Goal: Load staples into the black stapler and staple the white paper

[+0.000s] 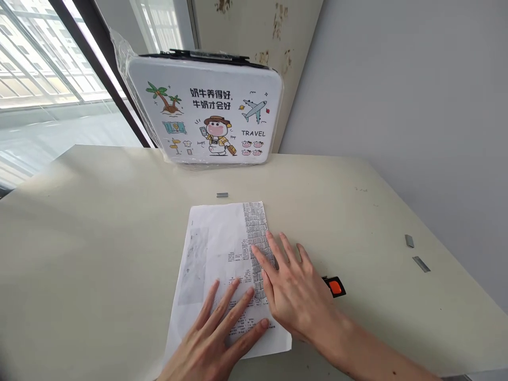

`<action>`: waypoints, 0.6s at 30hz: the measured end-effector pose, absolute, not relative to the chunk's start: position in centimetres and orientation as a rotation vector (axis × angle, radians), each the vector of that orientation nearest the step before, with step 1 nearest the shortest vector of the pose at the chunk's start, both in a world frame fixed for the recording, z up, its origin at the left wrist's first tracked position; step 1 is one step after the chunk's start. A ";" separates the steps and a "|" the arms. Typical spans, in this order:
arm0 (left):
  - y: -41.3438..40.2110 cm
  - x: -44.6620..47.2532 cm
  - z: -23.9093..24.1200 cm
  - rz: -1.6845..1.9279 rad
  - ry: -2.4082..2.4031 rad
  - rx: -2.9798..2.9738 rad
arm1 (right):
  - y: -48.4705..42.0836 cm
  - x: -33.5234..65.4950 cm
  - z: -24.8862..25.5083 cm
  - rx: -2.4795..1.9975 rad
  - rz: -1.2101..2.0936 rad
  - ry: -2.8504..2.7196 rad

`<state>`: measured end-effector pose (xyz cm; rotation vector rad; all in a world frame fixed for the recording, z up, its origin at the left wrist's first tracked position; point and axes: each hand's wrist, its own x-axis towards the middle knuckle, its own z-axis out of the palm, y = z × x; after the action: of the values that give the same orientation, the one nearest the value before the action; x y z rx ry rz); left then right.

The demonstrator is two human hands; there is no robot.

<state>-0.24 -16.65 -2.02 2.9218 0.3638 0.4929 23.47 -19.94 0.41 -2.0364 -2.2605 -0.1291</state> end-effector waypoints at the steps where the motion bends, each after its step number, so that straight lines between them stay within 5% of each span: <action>1: -16.6 -0.2 -2.0 0.495 0.363 2.920 | -19.9 23.4 0.5 -2.036 -0.121 -2.262; 10: -16.8 -0.5 -1.7 0.464 0.429 2.864 | -21.8 27.0 3.3 -1.729 0.358 -2.140; 18: -16.8 -0.7 -1.1 0.381 0.442 2.914 | -25.0 30.9 0.6 -1.533 0.316 -2.174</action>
<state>-0.65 -16.76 -1.09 2.9141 0.4415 0.3806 30.90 -24.97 0.59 -1.5329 -2.1742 0.3163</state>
